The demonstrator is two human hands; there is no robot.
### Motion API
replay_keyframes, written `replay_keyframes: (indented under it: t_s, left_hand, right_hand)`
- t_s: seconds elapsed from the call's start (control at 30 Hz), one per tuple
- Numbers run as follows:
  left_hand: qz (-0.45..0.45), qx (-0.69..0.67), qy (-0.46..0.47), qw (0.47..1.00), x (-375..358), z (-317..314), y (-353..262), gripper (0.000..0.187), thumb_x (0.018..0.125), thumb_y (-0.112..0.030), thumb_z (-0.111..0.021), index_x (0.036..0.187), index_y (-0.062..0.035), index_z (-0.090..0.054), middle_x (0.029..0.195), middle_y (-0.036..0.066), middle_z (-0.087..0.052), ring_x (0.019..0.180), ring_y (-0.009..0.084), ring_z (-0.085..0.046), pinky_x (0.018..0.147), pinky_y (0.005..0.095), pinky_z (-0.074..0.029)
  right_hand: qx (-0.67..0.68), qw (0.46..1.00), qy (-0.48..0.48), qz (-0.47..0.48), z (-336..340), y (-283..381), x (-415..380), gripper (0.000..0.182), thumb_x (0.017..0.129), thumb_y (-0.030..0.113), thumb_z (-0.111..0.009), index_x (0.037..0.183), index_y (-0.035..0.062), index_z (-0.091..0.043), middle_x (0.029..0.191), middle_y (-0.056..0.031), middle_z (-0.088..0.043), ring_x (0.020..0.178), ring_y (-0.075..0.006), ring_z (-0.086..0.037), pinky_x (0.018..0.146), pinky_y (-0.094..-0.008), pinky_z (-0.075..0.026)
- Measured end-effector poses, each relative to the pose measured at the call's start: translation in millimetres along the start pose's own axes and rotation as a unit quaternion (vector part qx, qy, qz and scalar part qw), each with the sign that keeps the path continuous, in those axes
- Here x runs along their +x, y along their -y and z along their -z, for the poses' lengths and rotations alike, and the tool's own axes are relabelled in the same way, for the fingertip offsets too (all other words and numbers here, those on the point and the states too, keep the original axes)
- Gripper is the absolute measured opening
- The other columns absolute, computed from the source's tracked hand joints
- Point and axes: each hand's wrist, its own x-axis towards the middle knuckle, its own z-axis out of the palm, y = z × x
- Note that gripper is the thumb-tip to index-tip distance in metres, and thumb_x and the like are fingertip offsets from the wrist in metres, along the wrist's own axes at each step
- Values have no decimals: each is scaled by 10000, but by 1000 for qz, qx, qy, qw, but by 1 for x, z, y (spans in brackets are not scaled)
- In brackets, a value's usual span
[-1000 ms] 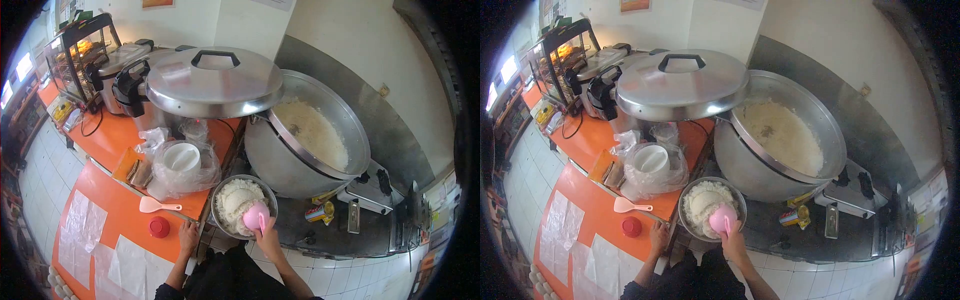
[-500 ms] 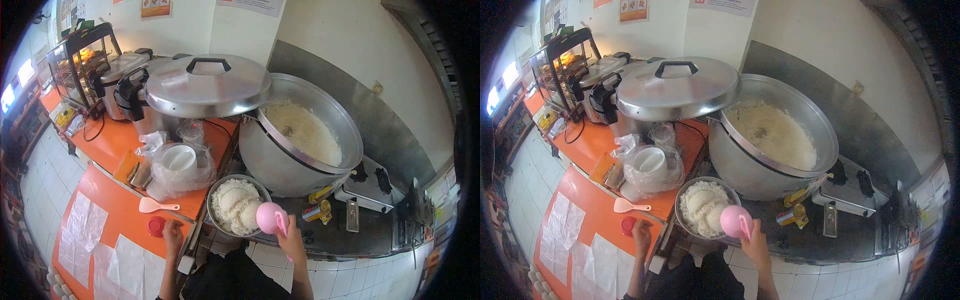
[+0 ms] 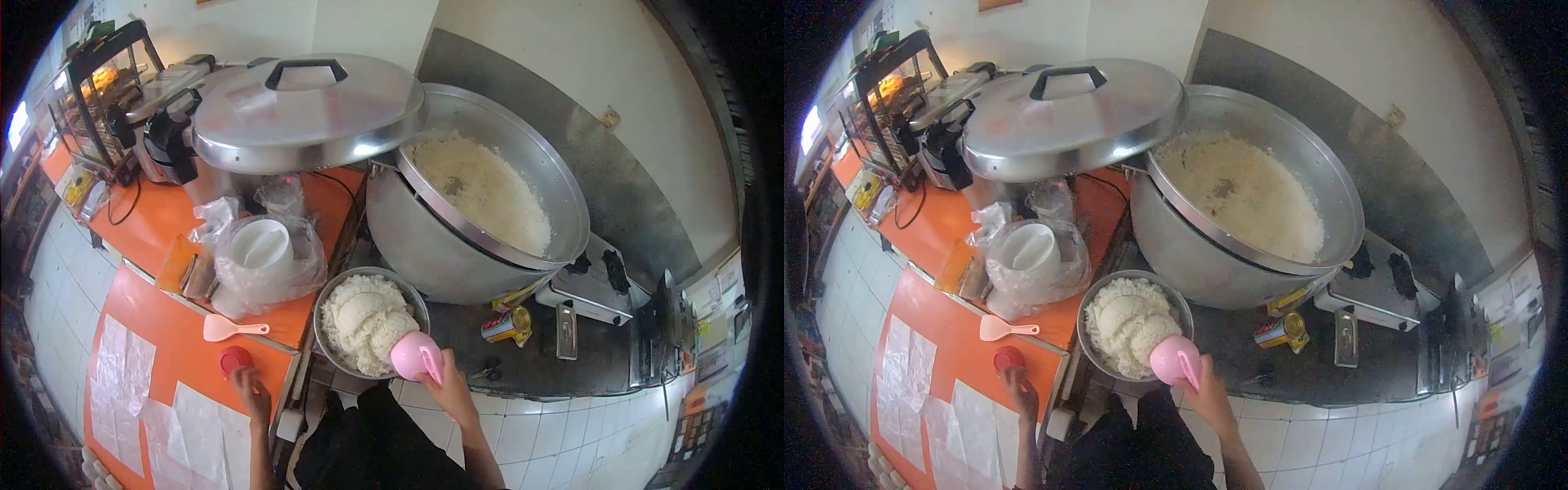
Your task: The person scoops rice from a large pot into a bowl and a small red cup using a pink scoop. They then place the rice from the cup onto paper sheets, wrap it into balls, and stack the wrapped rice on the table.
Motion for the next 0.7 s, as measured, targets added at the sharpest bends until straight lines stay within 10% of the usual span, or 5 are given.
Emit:
replay_keyframes:
  t_s: [0.1, 0.33, 0.4, 0.53, 0.7]
  left_hand:
    - [15, -59, 156, 986, -7, -18, -14, 55, 681, 20, -530, 651, -25, -521, 720, 119, -473, 683, 289, -508, 599, 384, -415]
    - [26, 74, 114, 990, -8, -69, -1, 84, 658, -10, -553, 600, -29, -494, 610, 129, -461, 569, 326, -500, 495, 393, -380]
    - [19, 129, 99, 986, -4, -75, -5, 83, 659, -27, -558, 606, -28, -494, 608, 131, -471, 564, 339, -505, 491, 408, -383]
    - [47, 144, 98, 984, -12, -87, 10, 64, 657, -38, -556, 620, -27, -505, 617, 132, -487, 583, 345, -526, 504, 439, -393]
    - [43, 176, 86, 980, -7, -86, 1, 51, 674, -52, -557, 637, -25, -532, 641, 138, -512, 604, 348, -533, 517, 449, -398]
  right_hand:
    - [-4, 999, -30, 44, 28, -5, -3, 469, 780, 166, -689, 1093, 76, -351, 857, -145, -573, 745, -268, -612, 661, -376, -484]
    - [230, 969, -65, 61, 136, 41, -25, 618, 687, 114, -706, 1167, 19, -329, 1005, -141, -486, 887, -195, -512, 758, -339, -434]
    - [-15, 955, -241, 170, 161, 24, -28, 609, 646, 248, -741, 1114, 27, -419, 966, -109, -478, 866, -212, -518, 763, -341, -426]
    - [-34, 932, -277, 231, 221, 78, 33, 545, 733, 429, -666, 1042, 23, -475, 937, -107, -540, 876, -213, -549, 768, -356, -435]
    - [-248, 900, -140, 330, 252, 120, 179, 444, 773, -20, -481, 1206, -7, -384, 1073, -280, -520, 1003, -396, -544, 860, -417, -436]
